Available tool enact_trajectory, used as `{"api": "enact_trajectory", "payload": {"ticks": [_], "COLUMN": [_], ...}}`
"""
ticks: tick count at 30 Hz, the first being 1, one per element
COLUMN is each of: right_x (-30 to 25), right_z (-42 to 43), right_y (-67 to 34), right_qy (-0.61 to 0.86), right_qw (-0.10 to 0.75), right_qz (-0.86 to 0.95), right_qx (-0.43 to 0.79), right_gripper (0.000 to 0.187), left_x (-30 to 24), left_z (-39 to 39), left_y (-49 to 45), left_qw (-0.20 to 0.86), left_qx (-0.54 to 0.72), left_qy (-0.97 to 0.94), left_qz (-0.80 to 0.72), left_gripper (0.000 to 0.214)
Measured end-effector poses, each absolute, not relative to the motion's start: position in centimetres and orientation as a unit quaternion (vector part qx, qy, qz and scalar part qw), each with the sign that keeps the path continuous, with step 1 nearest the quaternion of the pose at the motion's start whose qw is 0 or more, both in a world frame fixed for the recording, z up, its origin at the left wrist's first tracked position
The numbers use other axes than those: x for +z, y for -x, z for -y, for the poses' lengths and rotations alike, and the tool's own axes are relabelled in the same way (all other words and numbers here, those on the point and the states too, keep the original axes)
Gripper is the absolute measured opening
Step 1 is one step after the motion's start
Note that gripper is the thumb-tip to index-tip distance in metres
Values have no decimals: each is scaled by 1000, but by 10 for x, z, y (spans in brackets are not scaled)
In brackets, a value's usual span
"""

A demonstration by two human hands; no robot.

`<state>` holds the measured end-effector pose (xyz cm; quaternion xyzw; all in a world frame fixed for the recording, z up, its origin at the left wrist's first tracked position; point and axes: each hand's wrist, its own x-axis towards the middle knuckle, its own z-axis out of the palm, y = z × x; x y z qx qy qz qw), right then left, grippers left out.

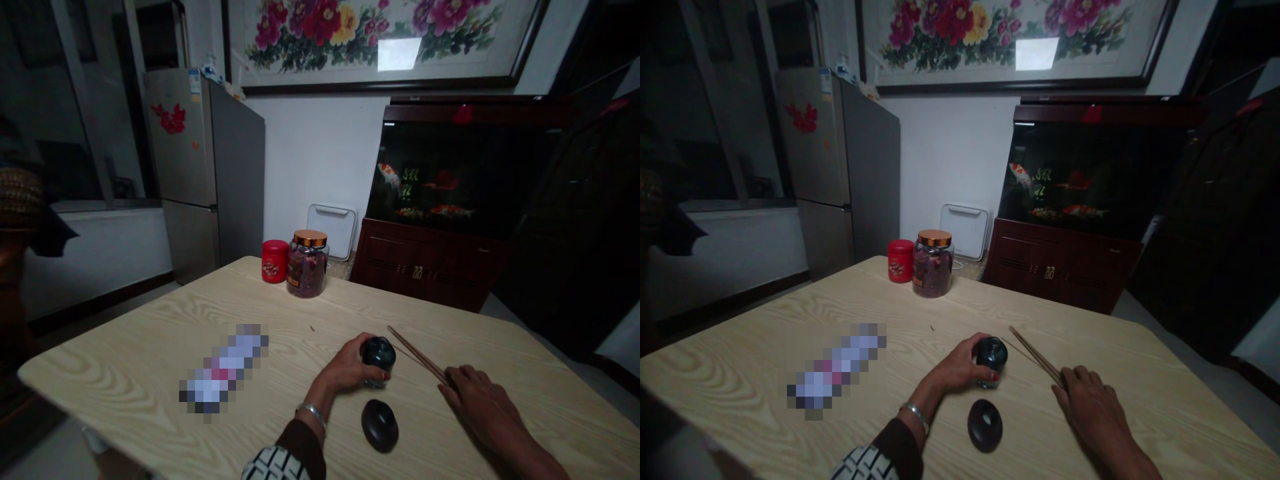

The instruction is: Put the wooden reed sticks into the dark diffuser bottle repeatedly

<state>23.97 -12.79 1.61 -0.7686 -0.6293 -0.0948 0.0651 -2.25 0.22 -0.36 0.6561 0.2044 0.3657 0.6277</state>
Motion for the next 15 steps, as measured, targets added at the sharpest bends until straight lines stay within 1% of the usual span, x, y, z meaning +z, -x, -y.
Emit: {"api": "enact_trajectory", "payload": {"ticks": [2, 5, 7, 10, 11, 13, 15], "right_x": [32, 54, 60, 58, 56, 54, 57], "right_z": [132, 144, 151, 156, 156, 155, 152], "right_y": [-222, -179, -148, -114, -109, -107, -115], "right_qy": [756, 719, 672, 625, 621, 608, 581], "right_qw": [108, 199, 218, 213, 213, 223, 256], "right_qz": [643, 662, 692, 722, 724, 727, 725], "right_qx": [-60, 72, 151, 208, 213, 227, 268], "right_gripper": [34, 37, 38, 62, 66, 63, 54], "left_x": [-2, 0, 0, 1, 2, 2, 3], "left_z": [-2, -2, -1, 0, 0, 1, 2], "left_y": [23, 23, 23, 22, 23, 23, 24], "left_qw": [624, 622, 624, 629, 632, 634, 635], "left_qx": [364, 355, 356, 360, 360, 361, 361], "left_qy": [-660, -664, -662, -657, -656, -653, -651], "left_qz": [-207, -212, -213, -207, -205, -204, -206], "left_gripper": [72, 74, 74, 73, 73, 72, 71]}}
